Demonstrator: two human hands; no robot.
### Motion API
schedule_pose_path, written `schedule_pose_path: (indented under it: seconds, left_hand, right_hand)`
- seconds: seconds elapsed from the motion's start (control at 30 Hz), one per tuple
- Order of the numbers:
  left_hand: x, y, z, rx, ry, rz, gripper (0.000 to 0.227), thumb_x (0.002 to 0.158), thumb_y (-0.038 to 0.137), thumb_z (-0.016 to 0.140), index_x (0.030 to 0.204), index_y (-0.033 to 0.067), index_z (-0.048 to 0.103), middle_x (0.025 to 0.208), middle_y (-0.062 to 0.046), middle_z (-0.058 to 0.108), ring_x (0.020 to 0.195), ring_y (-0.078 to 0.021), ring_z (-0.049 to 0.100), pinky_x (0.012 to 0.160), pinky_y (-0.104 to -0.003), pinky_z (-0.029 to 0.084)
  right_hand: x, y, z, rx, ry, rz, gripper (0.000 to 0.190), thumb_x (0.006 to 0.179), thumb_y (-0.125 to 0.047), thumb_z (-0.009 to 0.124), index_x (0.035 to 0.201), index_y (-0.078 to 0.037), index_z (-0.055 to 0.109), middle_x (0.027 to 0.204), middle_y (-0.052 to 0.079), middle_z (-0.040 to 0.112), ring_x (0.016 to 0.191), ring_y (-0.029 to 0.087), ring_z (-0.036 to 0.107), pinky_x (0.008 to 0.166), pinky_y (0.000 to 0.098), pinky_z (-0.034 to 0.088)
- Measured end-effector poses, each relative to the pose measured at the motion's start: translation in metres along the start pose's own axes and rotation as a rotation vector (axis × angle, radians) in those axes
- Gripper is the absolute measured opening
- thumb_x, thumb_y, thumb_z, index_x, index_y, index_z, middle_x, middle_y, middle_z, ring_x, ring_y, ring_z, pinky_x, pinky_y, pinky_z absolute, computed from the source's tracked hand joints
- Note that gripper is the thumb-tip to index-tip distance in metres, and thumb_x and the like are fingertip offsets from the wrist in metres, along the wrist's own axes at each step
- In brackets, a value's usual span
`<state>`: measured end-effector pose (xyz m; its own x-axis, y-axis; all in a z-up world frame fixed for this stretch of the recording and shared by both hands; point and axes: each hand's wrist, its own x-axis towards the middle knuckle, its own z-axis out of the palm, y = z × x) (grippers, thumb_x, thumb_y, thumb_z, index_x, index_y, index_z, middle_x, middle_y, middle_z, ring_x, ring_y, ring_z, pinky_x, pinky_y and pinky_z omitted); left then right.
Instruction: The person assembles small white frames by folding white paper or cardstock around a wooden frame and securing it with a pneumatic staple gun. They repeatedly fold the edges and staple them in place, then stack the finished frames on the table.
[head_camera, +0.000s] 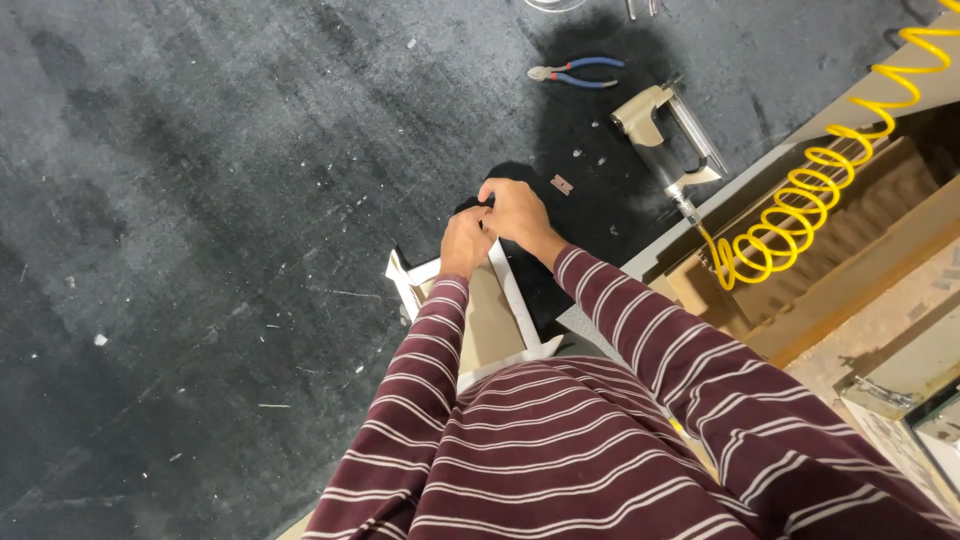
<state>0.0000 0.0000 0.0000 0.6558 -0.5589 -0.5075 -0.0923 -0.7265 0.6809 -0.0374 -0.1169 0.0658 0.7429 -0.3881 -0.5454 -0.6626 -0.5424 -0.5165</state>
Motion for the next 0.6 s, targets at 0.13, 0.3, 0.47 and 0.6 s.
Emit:
schedule_pose_path:
  seconds: [0.13,0.3,0.47,0.6]
  left_hand:
    - [0.022,-0.037,0.024,-0.098,0.081,-0.024,0.021,0.085,0.017,0.07,0.101,0.0233,0.081,0.092,-0.008,0.078,0.094,-0.0294,0.074,0.084,-0.039,0.06]
    - [-0.014,0.01,-0.006,-0.172,0.122,-0.074,0.044,0.08,0.015,0.075,0.124,0.0152,0.071,0.093,-0.014,0.077,0.1,-0.0313,0.073,0.093,-0.045,0.058]
    - [-0.024,0.012,-0.002,-0.198,0.162,-0.034,0.029,0.079,0.016,0.078,0.107,0.0144,0.071,0.083,-0.007,0.076,0.087,-0.0261,0.074,0.086,-0.042,0.057]
    - [-0.015,-0.005,0.007,-0.311,0.199,0.077,0.023,0.078,0.017,0.085,0.096,0.0151,0.071,0.079,-0.006,0.072,0.081,-0.0192,0.068,0.082,-0.037,0.057]
  right_hand:
    - [0.02,0.051,0.0,0.315,0.008,-0.055,0.035,0.082,-0.015,0.068,0.117,-0.014,0.07,0.089,0.009,0.076,0.091,0.021,0.075,0.089,0.0375,0.057]
    - [0.005,0.073,0.016,0.326,-0.079,-0.25,0.029,0.084,0.005,0.059,0.109,-0.002,0.071,0.105,0.024,0.075,0.109,0.038,0.07,0.097,0.0483,0.054]
    - [0.023,0.111,0.05,0.316,-0.165,-0.243,0.026,0.082,-0.001,0.065,0.106,-0.008,0.074,0.103,0.012,0.078,0.107,0.029,0.072,0.095,0.0424,0.056]
    - [0.013,0.113,0.032,0.458,-0.263,-0.235,0.03,0.087,-0.005,0.071,0.118,-0.005,0.074,0.118,0.017,0.075,0.114,0.028,0.07,0.1,0.0415,0.054]
